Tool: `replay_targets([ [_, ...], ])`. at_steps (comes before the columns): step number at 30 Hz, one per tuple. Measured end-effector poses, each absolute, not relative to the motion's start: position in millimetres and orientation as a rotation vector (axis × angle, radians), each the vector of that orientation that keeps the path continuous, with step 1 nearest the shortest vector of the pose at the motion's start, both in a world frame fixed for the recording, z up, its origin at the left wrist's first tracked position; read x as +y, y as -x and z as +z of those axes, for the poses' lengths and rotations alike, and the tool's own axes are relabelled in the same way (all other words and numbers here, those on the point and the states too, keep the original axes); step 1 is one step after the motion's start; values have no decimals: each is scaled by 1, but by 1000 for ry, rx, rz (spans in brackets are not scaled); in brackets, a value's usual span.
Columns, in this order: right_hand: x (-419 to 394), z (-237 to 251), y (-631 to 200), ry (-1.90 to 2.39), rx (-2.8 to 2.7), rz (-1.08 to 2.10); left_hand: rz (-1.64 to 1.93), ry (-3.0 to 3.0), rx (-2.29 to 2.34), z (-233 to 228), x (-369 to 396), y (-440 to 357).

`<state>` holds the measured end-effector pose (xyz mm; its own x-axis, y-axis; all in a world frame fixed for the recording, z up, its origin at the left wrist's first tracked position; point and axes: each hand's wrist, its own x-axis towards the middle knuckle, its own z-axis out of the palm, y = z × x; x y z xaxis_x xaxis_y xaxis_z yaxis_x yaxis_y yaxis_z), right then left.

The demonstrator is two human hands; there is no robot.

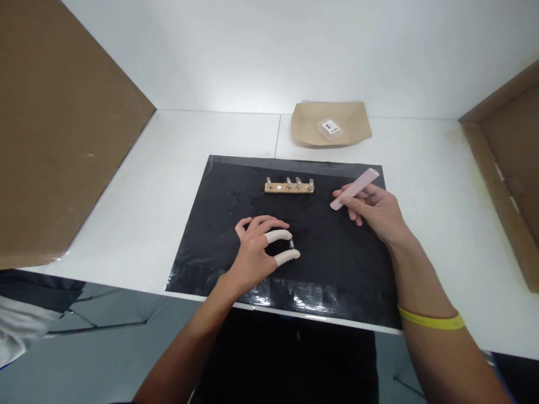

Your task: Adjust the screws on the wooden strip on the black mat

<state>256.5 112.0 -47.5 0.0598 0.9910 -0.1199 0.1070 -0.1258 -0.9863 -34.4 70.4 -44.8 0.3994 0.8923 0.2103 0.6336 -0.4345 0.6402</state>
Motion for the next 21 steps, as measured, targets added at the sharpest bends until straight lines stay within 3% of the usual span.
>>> replay_targets([
  [21, 112, -48, -256, 1385, -1181, 1225, 862, -2245, 1382, -44, 66, 23],
])
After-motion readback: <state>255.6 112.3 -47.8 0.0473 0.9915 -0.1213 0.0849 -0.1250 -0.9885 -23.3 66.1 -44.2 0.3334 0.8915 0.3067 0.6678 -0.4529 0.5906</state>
